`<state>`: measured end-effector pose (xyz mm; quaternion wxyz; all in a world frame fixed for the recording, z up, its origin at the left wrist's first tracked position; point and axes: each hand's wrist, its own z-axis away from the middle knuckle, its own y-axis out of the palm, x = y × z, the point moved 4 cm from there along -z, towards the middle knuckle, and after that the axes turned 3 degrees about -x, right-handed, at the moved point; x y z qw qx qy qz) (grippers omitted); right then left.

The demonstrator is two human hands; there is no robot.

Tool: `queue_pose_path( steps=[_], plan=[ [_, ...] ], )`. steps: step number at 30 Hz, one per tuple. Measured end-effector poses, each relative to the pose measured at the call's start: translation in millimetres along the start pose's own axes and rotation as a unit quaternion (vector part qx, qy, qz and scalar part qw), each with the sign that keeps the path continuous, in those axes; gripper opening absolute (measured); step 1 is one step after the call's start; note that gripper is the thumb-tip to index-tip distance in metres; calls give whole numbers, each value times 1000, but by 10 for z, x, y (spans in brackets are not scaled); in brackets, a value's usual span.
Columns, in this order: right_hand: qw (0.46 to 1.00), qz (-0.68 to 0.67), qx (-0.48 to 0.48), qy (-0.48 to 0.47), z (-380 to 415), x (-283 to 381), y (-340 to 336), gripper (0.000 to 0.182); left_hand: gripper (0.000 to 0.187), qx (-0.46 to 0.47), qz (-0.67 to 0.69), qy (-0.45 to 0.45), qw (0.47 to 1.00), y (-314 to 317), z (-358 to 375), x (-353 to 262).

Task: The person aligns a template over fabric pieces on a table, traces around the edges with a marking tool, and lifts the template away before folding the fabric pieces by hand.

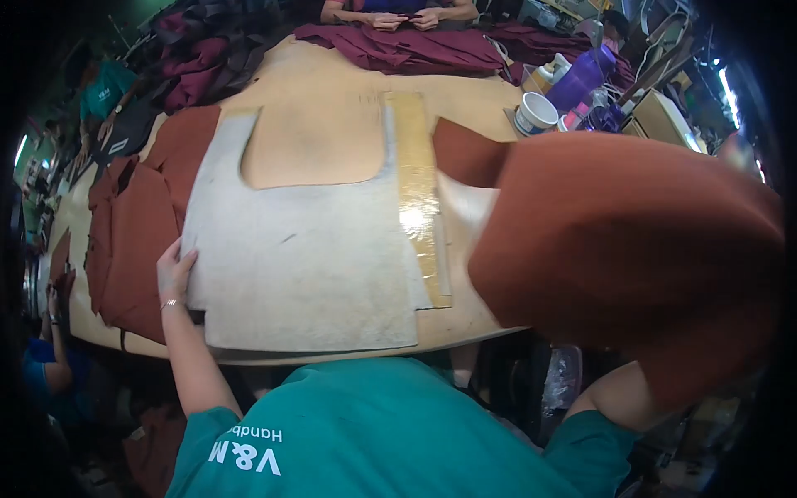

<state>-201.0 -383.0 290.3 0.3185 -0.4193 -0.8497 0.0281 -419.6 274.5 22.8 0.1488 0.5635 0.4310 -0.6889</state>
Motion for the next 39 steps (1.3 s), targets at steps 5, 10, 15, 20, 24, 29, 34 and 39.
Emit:
queue_pose_path(
  steps=[5, 10, 15, 20, 24, 29, 34, 39],
  plan=[
    [985, 10, 169, 25, -372, 213, 248, 28, 50, -33, -209, 42, 976, 827, -258, -127],
    [959, -3, 273, 75, -528, 335, 582, 28, 61, -10, -148, 339, 929, 1669, 424, -829],
    [944, -48, 308, 109, -470, 363, 916, 27, 62, 695, 181, 92, 690, 2861, 2139, -1539],
    [949, -141, 252, 126, -451, 450, 1160, 27, 71, 658, 540, -207, 483, 2871, 2069, -2080],
    [944, -297, 96, 109, -421, 602, 1009, 28, 52, 342, 574, 22, 744, 2022, 803, -1958],
    [879, -412, -21, 241, 596, 381, 936, 28, 24, 156, 618, -29, 770, 945, 179, -1229],
    [795, -339, 254, 434, 2509, -833, 1707, 25, 36, 148, 301, -239, 911, 1404, 255, -231],
    [953, -122, 182, 207, 2502, -814, 1595, 26, 44, 98, 132, -88, 982, 1641, -68, -247]
  ],
)
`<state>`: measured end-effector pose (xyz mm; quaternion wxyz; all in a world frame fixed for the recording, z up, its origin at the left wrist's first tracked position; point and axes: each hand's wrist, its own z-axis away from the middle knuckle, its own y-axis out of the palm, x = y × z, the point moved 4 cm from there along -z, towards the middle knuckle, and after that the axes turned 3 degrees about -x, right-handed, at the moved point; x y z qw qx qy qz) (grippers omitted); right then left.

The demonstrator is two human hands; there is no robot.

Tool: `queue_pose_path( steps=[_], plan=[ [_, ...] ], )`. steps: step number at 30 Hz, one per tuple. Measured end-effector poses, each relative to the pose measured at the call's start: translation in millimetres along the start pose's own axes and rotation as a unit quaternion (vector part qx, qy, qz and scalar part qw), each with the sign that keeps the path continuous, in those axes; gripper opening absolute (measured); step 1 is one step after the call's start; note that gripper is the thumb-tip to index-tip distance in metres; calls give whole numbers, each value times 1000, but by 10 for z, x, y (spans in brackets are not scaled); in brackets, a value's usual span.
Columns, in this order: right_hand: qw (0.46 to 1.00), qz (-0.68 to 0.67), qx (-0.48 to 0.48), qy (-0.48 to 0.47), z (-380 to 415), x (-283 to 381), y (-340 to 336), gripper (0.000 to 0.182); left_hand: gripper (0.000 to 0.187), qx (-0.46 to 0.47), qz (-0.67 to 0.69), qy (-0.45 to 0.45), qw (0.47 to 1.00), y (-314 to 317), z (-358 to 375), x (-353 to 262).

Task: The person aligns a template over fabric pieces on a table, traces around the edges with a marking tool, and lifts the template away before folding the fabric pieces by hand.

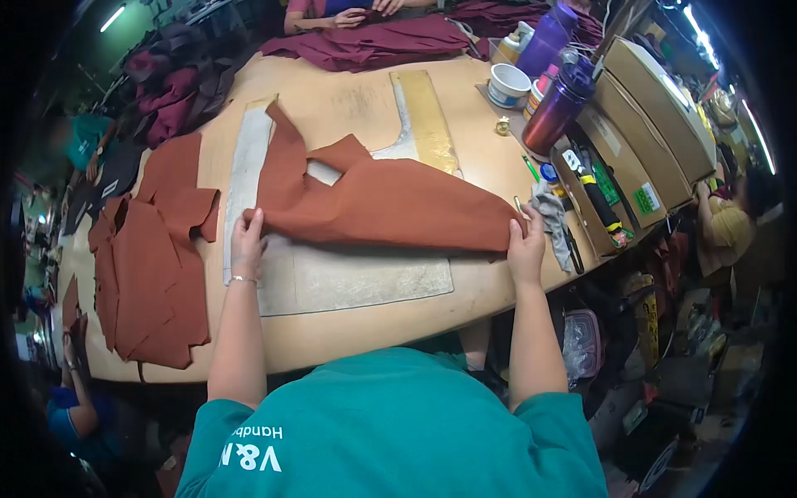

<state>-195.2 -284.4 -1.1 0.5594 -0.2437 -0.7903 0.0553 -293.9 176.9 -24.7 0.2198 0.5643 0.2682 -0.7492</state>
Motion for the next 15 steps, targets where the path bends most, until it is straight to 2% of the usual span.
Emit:
queue_pose_path(
  steps=[1, 3, 6, 9, 10, 13, 15],
  plan=[
    [1000, 2, 7, 4, -4, -81, -3, 26, 44, -124, -65, 98, 985, -41, -165, 7],
    [1000, 5, 23, 10, -28, -213, 35, 25, 36, -95, -1, 29, 995, -23, -269, 47],
    [999, -19, 24, 21, -19, -237, 53, 23, 31, 7, -119, 85, 989, -3, -234, 21],
    [998, -32, 43, 15, -5, -236, 65, 22, 21, -49, -150, 193, 968, -17, -143, -17],
    [998, -33, 51, 12, -15, -217, 61, 22, 11, -45, -99, 200, 974, 37, -30, -158],
    [975, -179, 91, 92, -50, -153, 85, 23, 7, -24, -73, 286, 955, -23, 40, -569],
    [960, -261, 33, 100, -161, 85, -22, 24, 8, -67, -15, 284, 956, -238, 152, -1089]
  ],
)
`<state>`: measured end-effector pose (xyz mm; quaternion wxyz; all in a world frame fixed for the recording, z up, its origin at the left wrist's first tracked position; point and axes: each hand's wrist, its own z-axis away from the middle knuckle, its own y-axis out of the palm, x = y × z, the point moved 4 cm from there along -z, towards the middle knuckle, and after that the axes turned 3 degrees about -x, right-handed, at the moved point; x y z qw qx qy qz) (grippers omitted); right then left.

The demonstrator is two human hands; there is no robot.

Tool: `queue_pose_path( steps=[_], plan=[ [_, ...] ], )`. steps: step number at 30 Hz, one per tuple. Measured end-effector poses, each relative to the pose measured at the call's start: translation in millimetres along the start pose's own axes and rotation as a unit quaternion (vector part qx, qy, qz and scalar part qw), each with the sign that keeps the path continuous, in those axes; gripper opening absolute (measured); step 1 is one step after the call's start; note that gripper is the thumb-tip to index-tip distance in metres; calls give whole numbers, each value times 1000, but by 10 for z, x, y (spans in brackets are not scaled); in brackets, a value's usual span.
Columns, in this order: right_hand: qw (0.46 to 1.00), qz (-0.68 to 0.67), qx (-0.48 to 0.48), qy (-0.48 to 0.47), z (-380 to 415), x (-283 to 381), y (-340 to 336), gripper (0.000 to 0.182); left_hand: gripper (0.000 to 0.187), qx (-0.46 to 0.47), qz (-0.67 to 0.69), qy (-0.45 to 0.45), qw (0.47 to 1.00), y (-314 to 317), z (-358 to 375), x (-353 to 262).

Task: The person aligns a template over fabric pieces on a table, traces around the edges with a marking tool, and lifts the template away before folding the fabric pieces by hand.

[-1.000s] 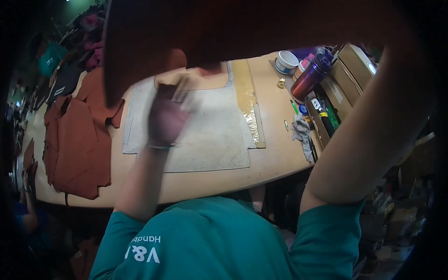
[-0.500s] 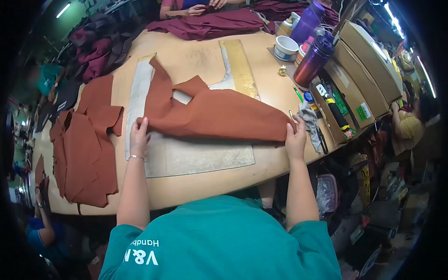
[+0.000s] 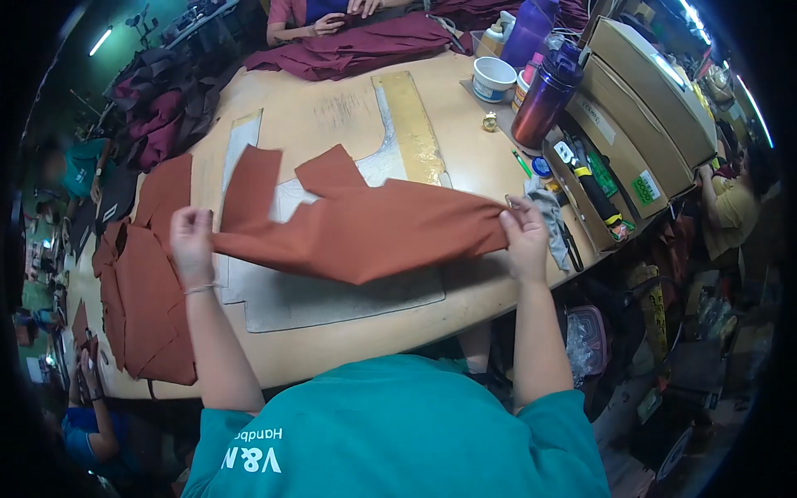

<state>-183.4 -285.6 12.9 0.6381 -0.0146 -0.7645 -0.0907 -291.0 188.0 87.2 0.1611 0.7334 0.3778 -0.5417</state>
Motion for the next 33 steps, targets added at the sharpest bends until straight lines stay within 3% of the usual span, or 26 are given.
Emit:
queue_pose_path(
  steps=[2, 4, 5, 7, 8, 10, 12, 16, 18, 19, 22, 23, 26, 29, 32, 33],
  plan=[
    [993, -113, -37, 8, -80, 143, -44, 25, 11, -99, 76, 29, 992, -243, -239, -377],
    [986, -158, -22, 56, -31, 376, 47, 25, 16, -110, 91, 40, 989, -365, -474, -471],
    [990, -136, -13, 37, -26, 334, 62, 25, 19, -118, 99, 46, 987, -400, -514, -487],
    [996, -94, 5, 0, 17, 168, 80, 26, 31, -64, 140, -68, 986, -272, -415, -135],
    [994, -80, -1, 75, 91, 101, 98, 26, 37, -35, 159, -124, 979, -179, -347, 101],
    [1000, -11, 4, 15, 131, -278, 12, 27, 62, -21, 289, -281, 915, -84, -22, 628],
    [999, 28, 0, 43, 199, -435, -22, 28, 80, -95, 299, -371, 874, 142, 387, 627],
    [998, 59, 27, 26, 172, -442, 24, 28, 82, -48, 276, -332, 901, 197, 556, 1040],
    [996, 76, 31, 22, 145, -441, 57, 28, 79, 18, 152, -347, 925, 242, 537, 990],
    [996, 82, 26, 22, 155, -455, 49, 28, 66, 28, 85, -356, 930, 245, 520, 904],
    [994, 107, 9, 26, 193, -396, 76, 25, 54, 156, -99, -211, 960, 171, 432, 1007],
    [992, 121, 6, 23, 191, -382, 73, 25, 51, 126, -256, -126, 950, 122, 422, 1028],
    [993, 118, 10, 14, 183, -423, 66, 23, 60, 51, -234, -74, 968, 82, 536, 932],
    [992, 128, 17, 12, 185, -404, 77, 24, 63, -24, -136, -146, 980, 38, 694, 884],
    [991, 135, 8, 14, 178, -395, 87, 25, 62, -2, -69, -245, 967, 29, 756, 1038],
    [991, 137, 5, 12, 175, -397, 82, 25, 56, 12, -6, -317, 948, 76, 778, 931]
  ],
)
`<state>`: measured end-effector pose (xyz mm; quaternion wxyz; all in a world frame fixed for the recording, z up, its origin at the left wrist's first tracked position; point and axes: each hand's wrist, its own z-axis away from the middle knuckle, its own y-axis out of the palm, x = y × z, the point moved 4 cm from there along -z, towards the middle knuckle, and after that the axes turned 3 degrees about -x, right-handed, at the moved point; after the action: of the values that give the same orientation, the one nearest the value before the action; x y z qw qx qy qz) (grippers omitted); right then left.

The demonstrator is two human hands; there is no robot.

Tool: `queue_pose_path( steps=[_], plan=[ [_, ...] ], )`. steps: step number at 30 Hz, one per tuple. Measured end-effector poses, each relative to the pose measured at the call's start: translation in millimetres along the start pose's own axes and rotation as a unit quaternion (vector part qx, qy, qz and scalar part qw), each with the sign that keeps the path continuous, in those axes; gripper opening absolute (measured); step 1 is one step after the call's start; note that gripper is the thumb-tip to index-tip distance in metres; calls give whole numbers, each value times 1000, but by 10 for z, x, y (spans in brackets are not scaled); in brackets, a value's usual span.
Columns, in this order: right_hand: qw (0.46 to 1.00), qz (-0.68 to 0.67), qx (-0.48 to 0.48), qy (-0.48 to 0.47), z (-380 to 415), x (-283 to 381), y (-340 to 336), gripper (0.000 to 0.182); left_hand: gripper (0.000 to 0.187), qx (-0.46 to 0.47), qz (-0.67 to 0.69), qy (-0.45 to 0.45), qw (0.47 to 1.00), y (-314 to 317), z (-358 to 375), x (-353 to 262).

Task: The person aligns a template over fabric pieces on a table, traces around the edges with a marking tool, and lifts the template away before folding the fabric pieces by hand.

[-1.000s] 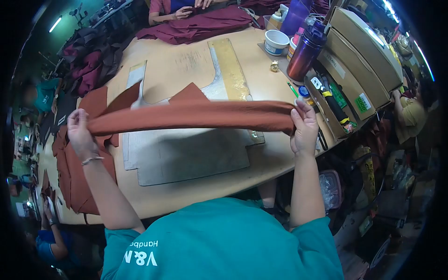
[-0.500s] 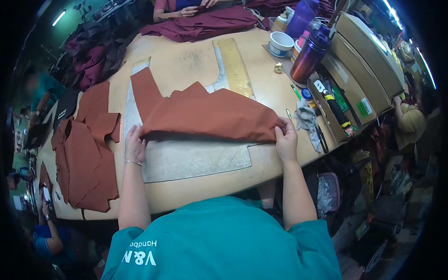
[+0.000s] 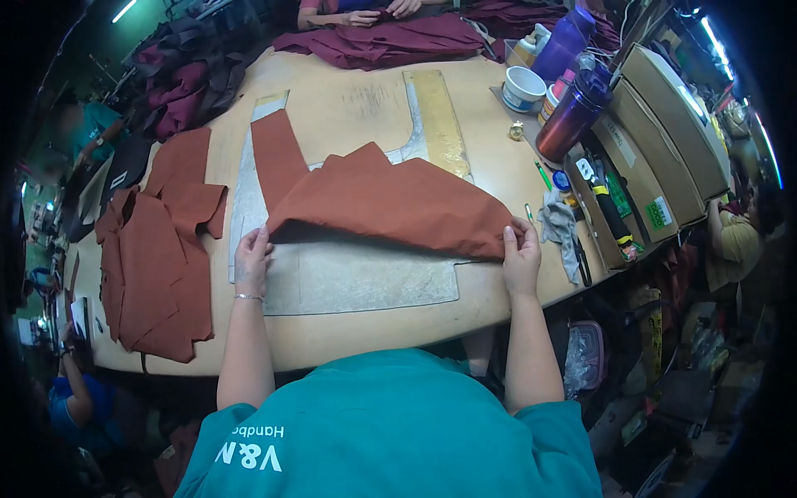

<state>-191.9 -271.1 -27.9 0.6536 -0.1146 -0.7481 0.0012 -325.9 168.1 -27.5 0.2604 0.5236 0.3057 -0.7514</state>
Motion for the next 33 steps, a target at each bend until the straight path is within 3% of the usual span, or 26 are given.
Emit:
queue_pose_path(
  steps=[3, 6, 9, 15, 18, 21, 23, 25, 27, 29, 30, 33],
  plan=[
    [1000, -12, -2, -7, 2, -16, -7, 27, 51, 39, 116, -61, 991, 112, 61, -85],
    [1000, -23, -3, -2, 11, -42, -11, 27, 43, 11, 116, -16, 993, 173, 1, -108],
    [1000, -27, -2, 4, 22, -27, -18, 28, 50, -37, 185, 25, 982, 199, 31, -207],
    [999, -47, 19, 1, 36, -2, -15, 29, 39, 6, 149, 135, 980, 196, 21, -329],
    [996, -82, 38, -5, -8, -40, -86, 32, 34, 20, 94, 320, 943, 34, 73, -566],
    [968, -234, 6, 86, 63, 86, -267, 33, 31, -34, 29, 413, 910, -345, 460, -1147],
    [971, -218, 46, 84, 182, 229, -260, 34, 34, -16, 44, 368, 929, -514, 599, -1251],
    [985, -141, 89, 47, 283, 257, -223, 34, 38, 2, -60, 343, 937, -790, 347, -861],
    [980, -84, 153, 92, 396, 130, -129, 37, 43, 10, -137, 158, 978, -892, 444, -582],
    [979, -2, 201, 27, 501, 84, -44, 39, 44, -1, 55, 63, 996, -1064, 408, -116],
    [978, -3, 199, 58, 527, 106, -57, 43, 44, -25, 163, 3, 986, -1056, 520, -8],
    [974, -42, 215, 61, 559, 306, -67, 46, 47, 41, 456, -42, 888, -993, 909, 132]
  ],
)
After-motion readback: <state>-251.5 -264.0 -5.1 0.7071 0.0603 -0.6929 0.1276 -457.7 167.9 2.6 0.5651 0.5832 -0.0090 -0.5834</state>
